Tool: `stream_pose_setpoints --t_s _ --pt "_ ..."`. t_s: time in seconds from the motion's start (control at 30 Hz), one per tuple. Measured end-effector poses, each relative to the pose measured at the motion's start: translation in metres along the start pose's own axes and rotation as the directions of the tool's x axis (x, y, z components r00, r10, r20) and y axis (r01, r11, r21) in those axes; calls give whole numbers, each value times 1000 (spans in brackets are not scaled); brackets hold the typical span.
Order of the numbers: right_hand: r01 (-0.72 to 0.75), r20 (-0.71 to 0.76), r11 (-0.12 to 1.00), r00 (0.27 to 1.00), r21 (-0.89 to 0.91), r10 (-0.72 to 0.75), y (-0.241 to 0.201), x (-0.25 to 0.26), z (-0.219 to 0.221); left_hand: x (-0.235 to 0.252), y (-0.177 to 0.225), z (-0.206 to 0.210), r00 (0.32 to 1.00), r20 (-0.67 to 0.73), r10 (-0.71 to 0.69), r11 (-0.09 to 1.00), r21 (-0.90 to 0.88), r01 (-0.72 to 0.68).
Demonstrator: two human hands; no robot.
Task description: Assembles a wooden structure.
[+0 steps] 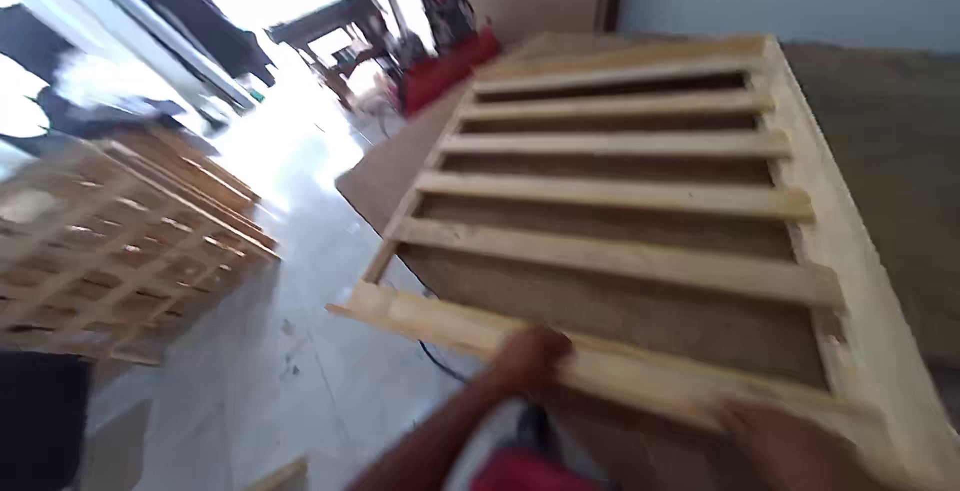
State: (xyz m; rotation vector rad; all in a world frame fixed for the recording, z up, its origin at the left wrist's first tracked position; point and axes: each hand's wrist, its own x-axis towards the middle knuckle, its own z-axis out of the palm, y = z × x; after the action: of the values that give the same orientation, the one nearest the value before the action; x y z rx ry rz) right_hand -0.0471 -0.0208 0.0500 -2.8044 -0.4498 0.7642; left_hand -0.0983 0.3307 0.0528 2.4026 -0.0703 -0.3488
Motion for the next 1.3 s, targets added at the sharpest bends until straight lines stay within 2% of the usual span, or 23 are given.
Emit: stream_pose_setpoints --t_s 0.1,0.2,0.3,0.43,0.5,0.57,0.63,0.73,0.8,0.87,0.97,1.03,1.1,1.23,1.3 --pt "84 68 994 995 -75 -79 -93 34 27 -36 -71 -34 985 -156 -71 994 76 84" --pt "250 60 967 966 54 -253 -167 70 48 -63 -121 -58 953 -278 -118 983 102 152" --pt "342 80 916 928 210 -365 -224 90 60 -79 -145 -65 938 -327 -110 982 108 153" --pt "360 93 871 907 333 -411 -258 102 70 -83 -155 -58 942 -309 -131 988 35 149" --pt "323 115 876 916 358 -385 -261 102 68 -83 -164 -48 941 -310 -133 988 35 151" --pt "275 134 874 926 400 -353 -255 99 66 -85 -169 -36 921 -380 -83 993 44 108" --pt "256 150 868 926 425 -346 -247 95 62 -90 -167 -27 856 -516 -23 999 20 39" --pt "277 140 858 919 432 -368 -242 100 67 -114 -158 -22 741 -670 -34 999 -21 27" --pt "232 154 850 928 473 -339 -251 113 69 -129 -155 -16 688 -721 -85 996 -83 35" --pt "202 208 844 917 496 -341 -273 126 73 -145 -162 -5 666 -736 -124 990 -140 29" --pt "259 188 820 897 511 -401 -332 136 86 -167 -184 -2 654 -730 -198 976 -205 67" --pt "324 161 802 876 501 -454 -379 150 98 -178 -204 -16 617 -726 -303 950 -285 131" --pt "384 149 783 848 489 -508 -427 167 113 -189 -230 -42 550 -703 -450 890 -404 211" --pt "380 158 762 836 524 -526 -521 189 136 -203 -300 -111 405 -617 -675 735 -606 302" --pt "362 173 762 837 538 -520 -555 194 142 -205 -339 -143 392 -569 -723 687 -649 326"
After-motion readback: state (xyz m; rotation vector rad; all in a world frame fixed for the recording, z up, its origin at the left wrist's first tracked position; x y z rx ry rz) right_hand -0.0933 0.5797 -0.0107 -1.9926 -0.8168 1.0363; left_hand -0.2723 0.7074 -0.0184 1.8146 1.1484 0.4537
